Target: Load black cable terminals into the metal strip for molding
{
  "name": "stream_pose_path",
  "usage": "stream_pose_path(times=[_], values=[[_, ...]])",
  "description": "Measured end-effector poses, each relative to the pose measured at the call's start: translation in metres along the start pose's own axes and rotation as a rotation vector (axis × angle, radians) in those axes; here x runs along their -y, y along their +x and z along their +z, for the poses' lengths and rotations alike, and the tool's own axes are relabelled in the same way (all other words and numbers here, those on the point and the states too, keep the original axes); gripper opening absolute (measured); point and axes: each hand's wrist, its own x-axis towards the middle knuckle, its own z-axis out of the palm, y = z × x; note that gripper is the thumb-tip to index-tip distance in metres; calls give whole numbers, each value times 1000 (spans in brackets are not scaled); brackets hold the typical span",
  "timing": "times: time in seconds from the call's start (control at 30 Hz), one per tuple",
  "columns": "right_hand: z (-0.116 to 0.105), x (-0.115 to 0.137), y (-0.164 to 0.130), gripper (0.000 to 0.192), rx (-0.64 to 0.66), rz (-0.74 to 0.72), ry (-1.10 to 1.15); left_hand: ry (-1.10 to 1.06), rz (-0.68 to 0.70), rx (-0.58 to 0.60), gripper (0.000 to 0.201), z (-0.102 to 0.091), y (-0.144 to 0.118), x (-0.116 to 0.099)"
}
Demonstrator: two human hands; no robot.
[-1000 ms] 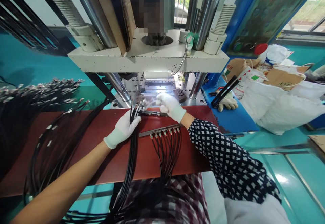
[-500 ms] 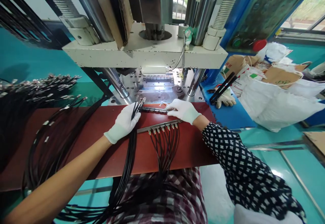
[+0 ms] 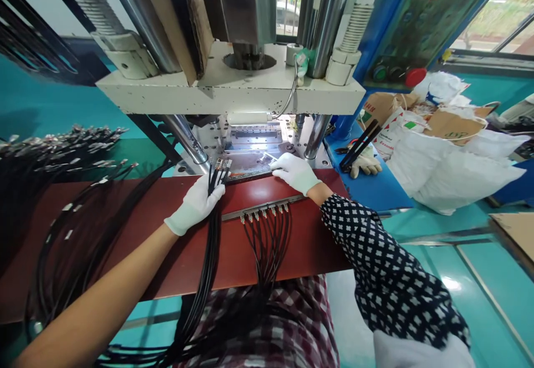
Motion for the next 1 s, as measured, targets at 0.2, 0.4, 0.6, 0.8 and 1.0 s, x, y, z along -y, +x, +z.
stream_pose_path(times=[0.2, 0.4, 0.6, 0.8, 1.0], values=[[3, 4, -1, 20, -7, 3, -107, 4, 12, -9, 51, 0, 0, -1], [3, 9, 4, 15, 3, 45, -99, 29, 18, -24, 46, 0, 0, -4], [-1, 6, 5, 12, 6, 38, 3, 31, 19, -3, 47, -1, 0, -4], [0, -12, -6, 22, -28, 35, 202, 25, 14, -18, 47, 1, 0, -3], [-7, -19, -9, 38, -124, 67, 349, 32, 12, -30, 46, 2, -2, -1]])
